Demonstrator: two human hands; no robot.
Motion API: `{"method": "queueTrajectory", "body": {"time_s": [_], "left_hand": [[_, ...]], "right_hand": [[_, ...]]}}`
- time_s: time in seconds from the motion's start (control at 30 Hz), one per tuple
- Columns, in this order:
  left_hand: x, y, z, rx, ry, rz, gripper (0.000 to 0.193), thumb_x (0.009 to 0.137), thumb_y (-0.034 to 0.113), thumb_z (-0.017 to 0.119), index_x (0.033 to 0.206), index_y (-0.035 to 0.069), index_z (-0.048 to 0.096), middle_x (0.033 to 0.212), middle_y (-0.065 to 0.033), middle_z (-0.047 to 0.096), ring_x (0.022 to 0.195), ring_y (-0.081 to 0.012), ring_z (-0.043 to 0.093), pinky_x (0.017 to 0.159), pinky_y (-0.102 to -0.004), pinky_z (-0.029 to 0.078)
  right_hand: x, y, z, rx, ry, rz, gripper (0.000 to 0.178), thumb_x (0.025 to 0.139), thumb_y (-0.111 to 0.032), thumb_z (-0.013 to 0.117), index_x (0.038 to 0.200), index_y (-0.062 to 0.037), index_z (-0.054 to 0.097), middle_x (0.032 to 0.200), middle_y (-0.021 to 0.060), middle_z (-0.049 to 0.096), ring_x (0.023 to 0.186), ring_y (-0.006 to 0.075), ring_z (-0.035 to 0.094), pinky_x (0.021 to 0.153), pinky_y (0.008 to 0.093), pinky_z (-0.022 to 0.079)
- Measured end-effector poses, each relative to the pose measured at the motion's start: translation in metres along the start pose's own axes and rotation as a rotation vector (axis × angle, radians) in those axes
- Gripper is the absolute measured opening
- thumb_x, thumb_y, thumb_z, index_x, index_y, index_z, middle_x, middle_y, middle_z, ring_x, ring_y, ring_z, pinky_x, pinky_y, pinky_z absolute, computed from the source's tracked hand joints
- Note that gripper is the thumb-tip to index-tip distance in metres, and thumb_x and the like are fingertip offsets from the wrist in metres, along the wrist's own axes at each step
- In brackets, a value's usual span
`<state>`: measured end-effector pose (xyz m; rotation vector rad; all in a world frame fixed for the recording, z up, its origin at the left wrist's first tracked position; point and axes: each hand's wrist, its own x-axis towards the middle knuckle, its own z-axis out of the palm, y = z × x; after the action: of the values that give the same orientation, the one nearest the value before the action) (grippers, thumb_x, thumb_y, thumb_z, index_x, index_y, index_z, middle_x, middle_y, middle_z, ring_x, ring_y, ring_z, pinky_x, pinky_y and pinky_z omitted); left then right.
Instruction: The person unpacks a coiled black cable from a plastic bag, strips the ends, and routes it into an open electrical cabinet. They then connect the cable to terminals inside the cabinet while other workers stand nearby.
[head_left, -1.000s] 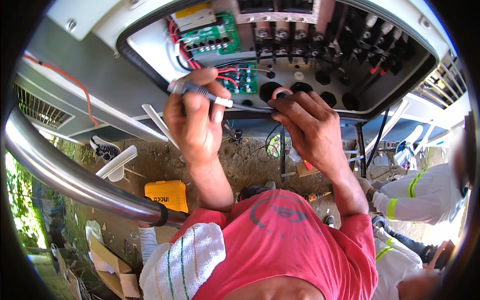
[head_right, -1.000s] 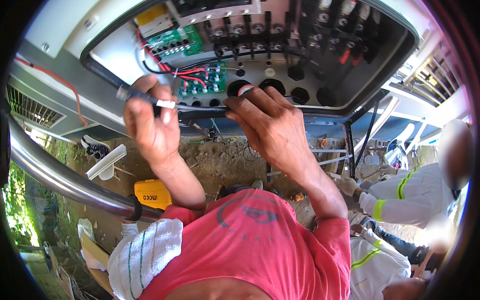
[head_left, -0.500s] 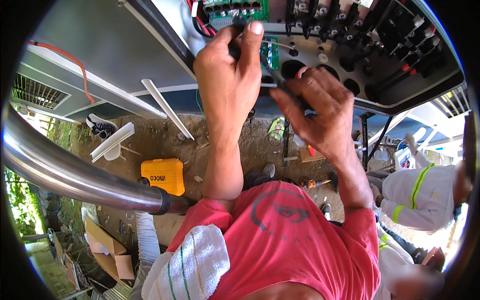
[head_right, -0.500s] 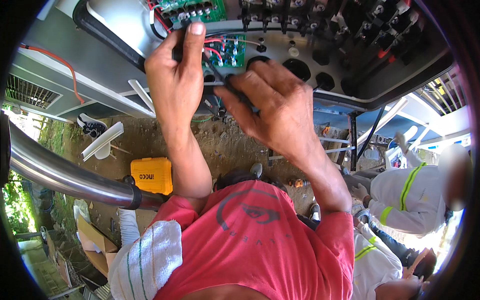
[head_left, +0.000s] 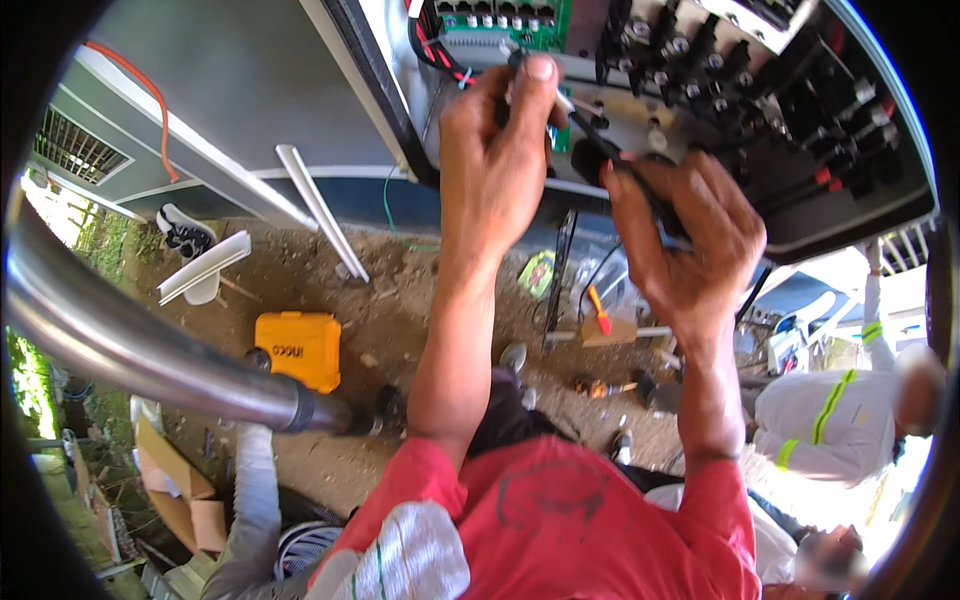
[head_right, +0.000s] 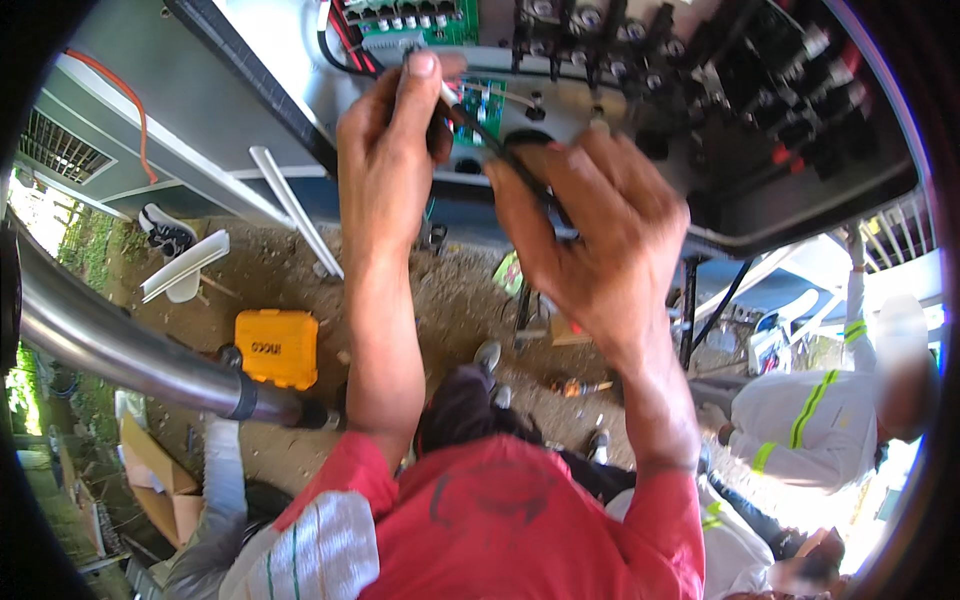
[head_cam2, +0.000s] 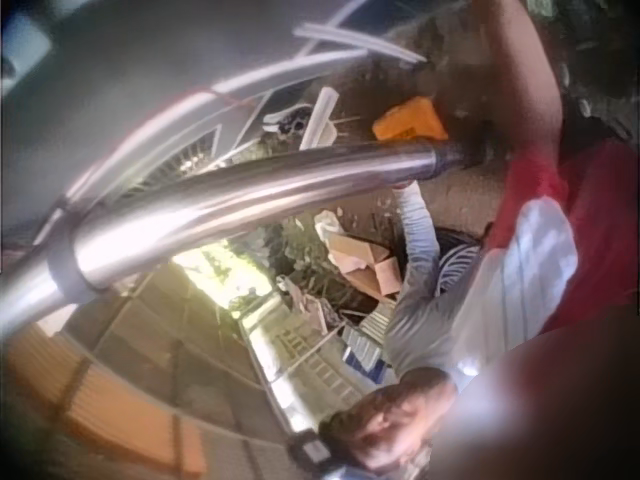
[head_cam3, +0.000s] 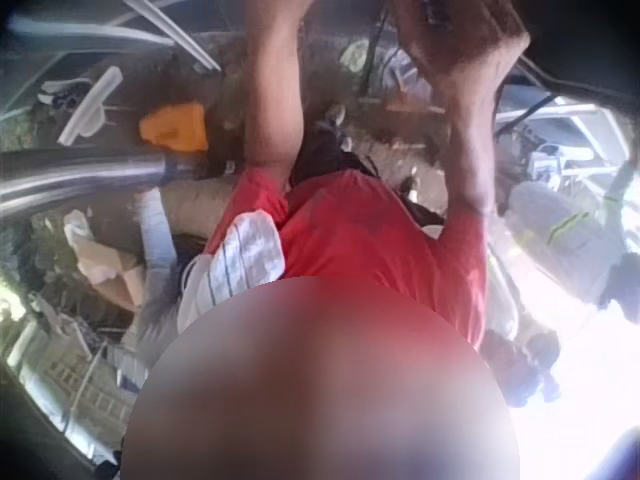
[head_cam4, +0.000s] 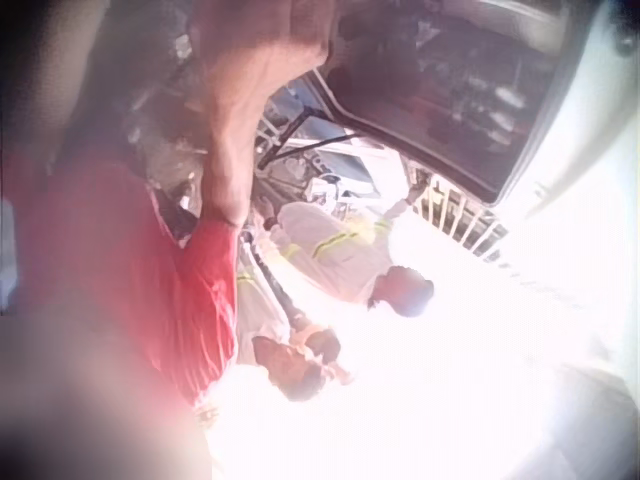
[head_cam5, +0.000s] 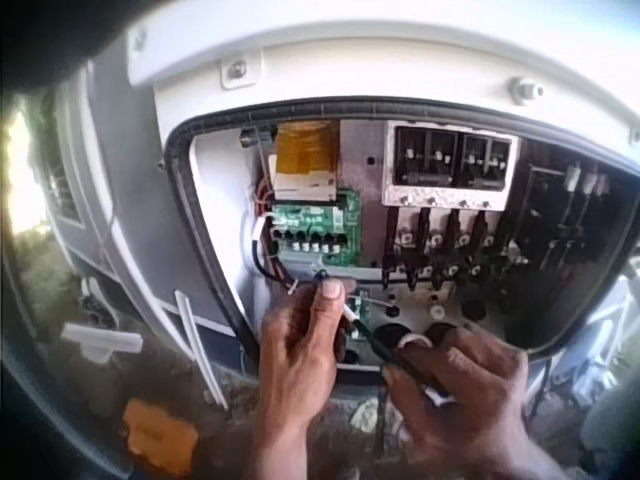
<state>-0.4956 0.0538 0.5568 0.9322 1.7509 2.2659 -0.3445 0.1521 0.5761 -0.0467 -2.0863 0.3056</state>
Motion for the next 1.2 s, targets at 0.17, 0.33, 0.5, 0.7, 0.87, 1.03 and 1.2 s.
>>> {"method": "queueTrajectory", "body": {"time_s": [0.17,0.33,0.5,0.7,0.87,1.03,1.2], "left_hand": [[-0.007,-0.010,-0.006,-0.014,-0.016,0.089,0.037,0.111,0.029,0.065,0.090,-0.001,0.070,0.067,0.0019,0.063,0.059,-0.0037,0.053,0.053,-0.0293,0.039],[-0.015,-0.022,0.000,0.212,0.136,0.488,0.039,0.105,0.019,0.064,0.073,-0.003,0.061,0.056,-0.0157,0.061,0.050,-0.0293,0.063,0.053,-0.0425,0.045],[-0.011,-0.037,-0.007,0.573,0.163,0.882,0.024,0.096,0.012,0.072,0.082,-0.006,0.065,0.066,-0.0229,0.066,0.063,-0.0388,0.073,0.058,-0.0490,0.053],[-0.018,-0.036,-0.005,0.529,0.177,0.726,0.025,0.099,0.016,0.068,0.087,-0.006,0.068,0.071,-0.0216,0.068,0.065,-0.0372,0.073,0.059,-0.0463,0.052],[0.012,-0.024,-0.014,-0.133,-0.261,0.168,0.054,0.116,0.034,0.049,0.086,-0.004,0.072,0.072,-0.0159,0.071,0.059,-0.0250,0.066,0.061,-0.0427,0.050],[0.026,-0.021,-0.001,-0.630,-0.358,-0.073,0.047,0.118,0.042,0.049,0.110,0.005,0.077,0.074,0.0039,0.060,0.061,-0.0062,0.049,0.057,-0.0255,0.036],[0.027,-0.029,0.002,-0.982,-0.318,-0.201,0.045,0.116,0.045,0.055,0.115,0.005,0.073,0.094,0.0018,0.067,0.077,-0.0062,0.058,0.065,-0.0231,0.042]], "right_hand": [[-0.019,0.010,0.012,-0.102,-0.043,-0.131,0.036,0.081,0.000,0.092,0.117,-0.0001,0.083,0.084,0.0067,0.073,0.068,0.0172,0.061,0.063,0.0312,0.049],[-0.043,0.009,0.019,-0.291,0.041,-0.209,0.036,0.084,0.005,0.088,0.119,0.0008,0.082,0.092,0.0091,0.076,0.076,0.0171,0.066,0.067,0.0322,0.053],[-0.045,0.011,0.040,-0.361,0.208,-0.347,0.030,0.090,0.006,0.083,0.120,-0.0001,0.083,0.094,0.0060,0.074,0.079,0.0122,0.066,0.068,0.0268,0.054],[-0.031,0.009,0.056,-0.385,0.264,-0.354,0.031,0.088,0.006,0.086,0.117,-0.0042,0.085,0.086,-0.0004,0.065,0.074,0.0065,0.059,0.060,0.0239,0.045],[-0.007,-0.002,0.059,-0.339,0.316,-0.378,0.029,0.084,0.008,0.088,0.112,-0.0025,0.084,0.081,0.0016,0.065,0.067,0.0085,0.057,0.057,0.0260,0.045],[0.017,-0.012,0.057,-0.343,0.258,-0.312,0.024,0.085,0.001,0.087,0.108,-0.0046,0.082,0.080,0.0036,0.063,0.064,0.0149,0.062,0.056,0.0307,0.050],[0.028,-0.022,0.050,-0.373,0.176,-0.310,0.026,0.084,0.000,0.088,0.108,-0.0049,0.081,0.079,0.0053,0.062,0.063,0.0186,0.064,0.057,0.0338,0.051]]}}
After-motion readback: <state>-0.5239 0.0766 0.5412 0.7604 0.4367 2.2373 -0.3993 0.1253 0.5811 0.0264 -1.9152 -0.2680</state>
